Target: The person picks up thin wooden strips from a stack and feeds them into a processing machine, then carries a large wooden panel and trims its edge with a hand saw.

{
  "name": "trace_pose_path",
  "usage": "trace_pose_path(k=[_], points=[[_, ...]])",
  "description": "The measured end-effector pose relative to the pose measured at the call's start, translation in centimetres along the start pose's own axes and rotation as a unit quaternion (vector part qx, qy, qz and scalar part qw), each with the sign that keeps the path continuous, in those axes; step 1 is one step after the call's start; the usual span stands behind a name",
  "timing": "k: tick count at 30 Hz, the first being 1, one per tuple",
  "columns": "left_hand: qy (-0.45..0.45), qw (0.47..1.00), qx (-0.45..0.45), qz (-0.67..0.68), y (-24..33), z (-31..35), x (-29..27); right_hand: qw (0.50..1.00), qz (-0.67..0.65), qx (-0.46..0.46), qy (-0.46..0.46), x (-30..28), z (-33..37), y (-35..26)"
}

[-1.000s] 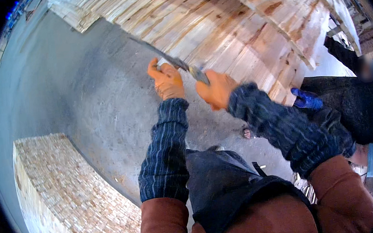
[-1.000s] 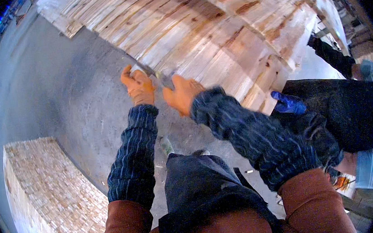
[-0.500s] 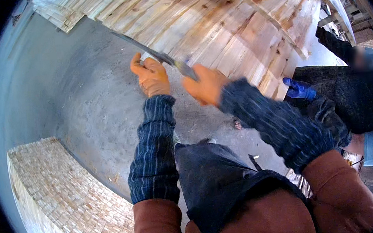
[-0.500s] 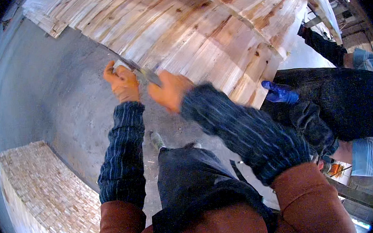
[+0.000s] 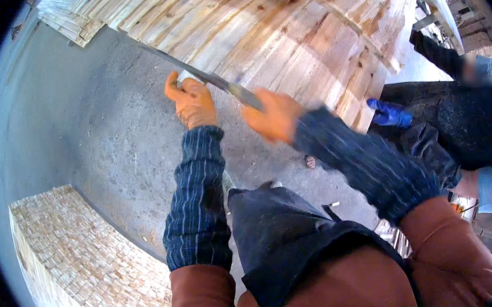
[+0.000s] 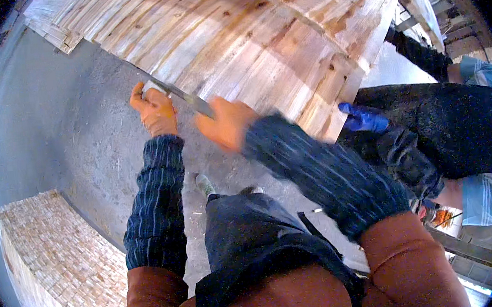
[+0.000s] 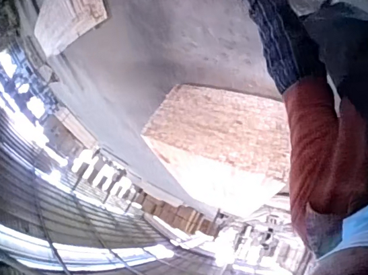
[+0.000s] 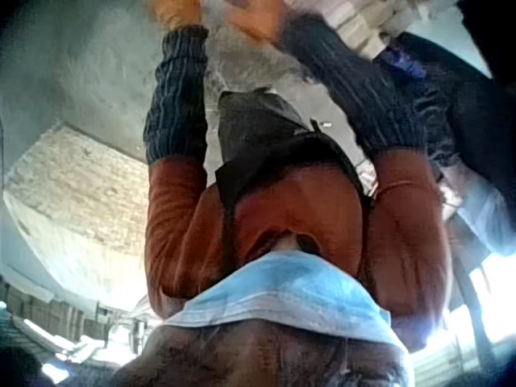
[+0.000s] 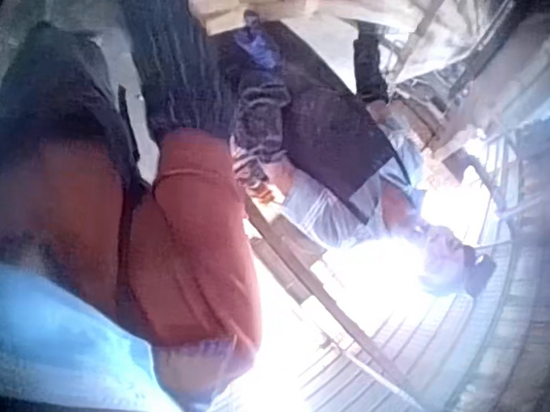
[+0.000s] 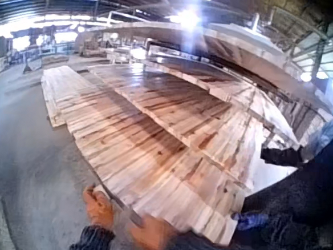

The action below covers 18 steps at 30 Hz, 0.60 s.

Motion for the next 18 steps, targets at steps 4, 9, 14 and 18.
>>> trace_pose_path(k=[4,9,14,18], points=[[0.061,0.997,0.048,0.007,0.5,1.0,-0.3,0.996,-0.067,0.053,0.015,-3.1,13.7,6.9],[0.031,0.999,0.036,0.028,-0.2,1.2,1.1,0.999,0.016,0.027,-0.011,-3.0,4.6,1.6],[0.042,0.997,0.067,-0.009,-0.5,0.4,0.6,0.999,-0.032,0.005,0.001,-0.5,0.9,0.4],[0.057,0.998,0.022,0.032,1.0,1.4,-0.8,0.995,-0.075,0.065,0.012,-4.0,14.2,6.4]])
Point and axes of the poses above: each hand's wrist, its own z-axis away from the middle knuckle, its own x-axis out of the palm, y = z × x, the point moved 2 cm from there along -z, towards the middle knuckle, and after that the axes turned 12 degrees about -z, right-handed, at the moved point
